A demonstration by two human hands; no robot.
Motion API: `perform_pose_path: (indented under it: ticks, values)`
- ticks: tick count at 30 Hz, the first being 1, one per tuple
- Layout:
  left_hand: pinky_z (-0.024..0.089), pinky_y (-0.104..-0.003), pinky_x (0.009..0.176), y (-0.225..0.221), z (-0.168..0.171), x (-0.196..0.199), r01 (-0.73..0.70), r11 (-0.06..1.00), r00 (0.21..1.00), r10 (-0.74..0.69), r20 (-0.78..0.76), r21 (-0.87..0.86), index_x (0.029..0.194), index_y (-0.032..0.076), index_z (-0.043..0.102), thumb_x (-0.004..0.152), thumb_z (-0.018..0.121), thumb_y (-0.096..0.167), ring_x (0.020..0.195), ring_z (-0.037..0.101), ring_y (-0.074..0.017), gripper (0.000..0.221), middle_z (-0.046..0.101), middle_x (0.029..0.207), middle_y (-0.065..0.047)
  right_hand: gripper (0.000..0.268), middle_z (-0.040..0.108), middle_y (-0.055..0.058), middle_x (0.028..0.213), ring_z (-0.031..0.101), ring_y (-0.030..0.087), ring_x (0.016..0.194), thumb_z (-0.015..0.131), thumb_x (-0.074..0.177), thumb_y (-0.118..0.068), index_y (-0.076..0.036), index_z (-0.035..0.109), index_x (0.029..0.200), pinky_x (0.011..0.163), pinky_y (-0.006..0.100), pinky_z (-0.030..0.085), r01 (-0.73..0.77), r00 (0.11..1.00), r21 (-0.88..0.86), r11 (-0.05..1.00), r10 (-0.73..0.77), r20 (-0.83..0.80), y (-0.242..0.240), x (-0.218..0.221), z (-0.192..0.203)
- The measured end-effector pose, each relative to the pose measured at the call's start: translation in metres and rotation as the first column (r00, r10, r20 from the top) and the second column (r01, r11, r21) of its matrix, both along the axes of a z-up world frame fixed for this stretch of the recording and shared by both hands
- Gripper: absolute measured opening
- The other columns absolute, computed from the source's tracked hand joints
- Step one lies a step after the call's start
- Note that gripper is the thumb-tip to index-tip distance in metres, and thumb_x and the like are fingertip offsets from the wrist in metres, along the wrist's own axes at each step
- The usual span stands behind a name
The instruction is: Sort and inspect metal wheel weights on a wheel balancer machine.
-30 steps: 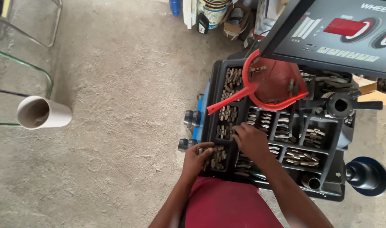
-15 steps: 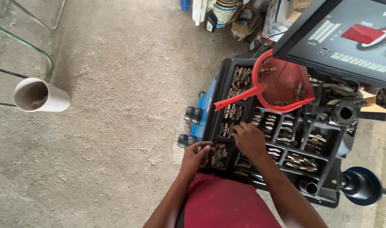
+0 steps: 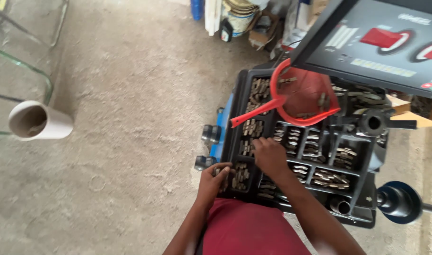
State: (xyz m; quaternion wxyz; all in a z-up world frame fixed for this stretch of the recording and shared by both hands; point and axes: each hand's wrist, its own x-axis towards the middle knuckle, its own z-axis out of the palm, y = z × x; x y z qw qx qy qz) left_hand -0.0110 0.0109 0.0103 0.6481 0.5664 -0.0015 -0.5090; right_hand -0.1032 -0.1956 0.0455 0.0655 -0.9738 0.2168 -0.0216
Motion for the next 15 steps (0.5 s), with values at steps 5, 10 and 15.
perform_pose_path:
  ticks: [5, 10, 15]
  values:
    - [0.04, -0.022, 0.041, 0.003, -0.004, -0.002, 0.039, 0.999, 0.998, -0.04, 0.046, 0.022, 0.116, 0.001, 0.076, 0.096, 0.067, 0.014, 0.048, 0.052, -0.0073, 0.026, 0.079, 0.088, -0.008, 0.021, 0.069, 0.006, 0.088, 0.069, 0.028, 0.086, 0.079, 0.079, -0.023, -0.013, 0.071, 0.096, 0.074, 0.042, 0.056, 0.036, 0.998, 0.051, 0.998, -0.038, 0.052, -0.001, -0.008, 0.002]
    - [0.038, -0.023, 0.04, 0.005, 0.003, 0.002, 0.022, 0.998, 0.999, -0.024, 0.038, 0.061, 0.116, 0.003, 0.076, 0.094, 0.068, 0.015, 0.047, 0.052, -0.0075, 0.026, 0.081, 0.09, -0.008, 0.014, 0.072, 0.006, 0.089, 0.071, 0.03, 0.082, 0.075, 0.086, -0.024, -0.014, 0.074, 0.097, 0.07, 0.042, 0.058, 0.105, 0.972, 0.201, 0.974, -0.144, 0.186, -0.018, -0.012, 0.02]
    - [0.04, -0.024, 0.04, 0.009, -0.006, 0.004, 0.049, 0.991, 0.999, -0.052, 0.014, 0.126, 0.116, 0.004, 0.076, 0.093, 0.069, 0.017, 0.049, 0.057, -0.009, 0.027, 0.082, 0.092, -0.008, 0.012, 0.071, 0.011, 0.099, 0.069, 0.032, 0.085, 0.067, 0.098, -0.019, -0.008, 0.071, 0.101, 0.075, 0.043, 0.057, 0.31, 0.812, 0.293, 0.905, -0.412, 0.413, -0.072, 0.014, 0.059]
